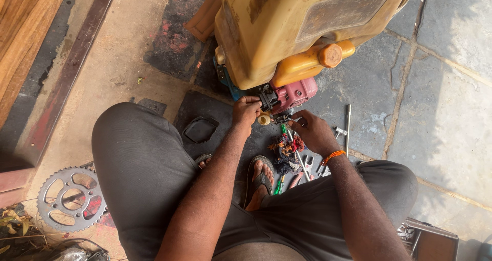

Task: The person sits on the floor repairing the pump unit of a knapsack power sprayer. They use a T-handle socket wrench to loosen fasteners, remove a black plastic cover from the pump head, work on the pump components by hand, and reattach the cover before tightening bolts with the wrench.

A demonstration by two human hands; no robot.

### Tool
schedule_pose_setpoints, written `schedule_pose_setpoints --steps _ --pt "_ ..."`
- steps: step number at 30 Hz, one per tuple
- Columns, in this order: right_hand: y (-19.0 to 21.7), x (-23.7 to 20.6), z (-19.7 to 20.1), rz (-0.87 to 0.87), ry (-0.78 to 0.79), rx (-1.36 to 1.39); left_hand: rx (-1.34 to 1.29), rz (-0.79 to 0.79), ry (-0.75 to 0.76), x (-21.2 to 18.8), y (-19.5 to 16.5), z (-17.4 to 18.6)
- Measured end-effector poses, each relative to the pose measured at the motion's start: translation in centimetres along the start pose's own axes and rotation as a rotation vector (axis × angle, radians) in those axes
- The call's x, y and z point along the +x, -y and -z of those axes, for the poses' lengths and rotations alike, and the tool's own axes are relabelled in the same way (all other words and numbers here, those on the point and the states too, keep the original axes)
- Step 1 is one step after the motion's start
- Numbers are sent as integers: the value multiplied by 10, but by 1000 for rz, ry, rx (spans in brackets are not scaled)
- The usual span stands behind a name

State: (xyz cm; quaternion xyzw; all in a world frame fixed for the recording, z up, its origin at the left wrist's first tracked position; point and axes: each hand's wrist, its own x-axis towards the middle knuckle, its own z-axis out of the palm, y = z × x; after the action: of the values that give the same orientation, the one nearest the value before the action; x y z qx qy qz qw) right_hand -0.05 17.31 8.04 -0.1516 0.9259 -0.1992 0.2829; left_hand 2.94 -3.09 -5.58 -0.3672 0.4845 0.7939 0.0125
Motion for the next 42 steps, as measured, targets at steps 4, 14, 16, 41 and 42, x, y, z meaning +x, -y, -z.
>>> schedule_pose_setpoints --steps 4,14,16,41,42 --pt "-2 0 -2 1 4 -14 49 -23 -1 -3 -1 -1" --pt "6 -5 11 -18 -14 -4 140 -26 45 1 2 4" --pt "10 -8 15 -36 -14 21 162 -75 58 1 1 2" --pt "10 -12 25 -84 58 14 175 155 40 -8 -8 -6" --pt "10 -11 25 -92 66 25 154 127 59 -8 -7 -7"
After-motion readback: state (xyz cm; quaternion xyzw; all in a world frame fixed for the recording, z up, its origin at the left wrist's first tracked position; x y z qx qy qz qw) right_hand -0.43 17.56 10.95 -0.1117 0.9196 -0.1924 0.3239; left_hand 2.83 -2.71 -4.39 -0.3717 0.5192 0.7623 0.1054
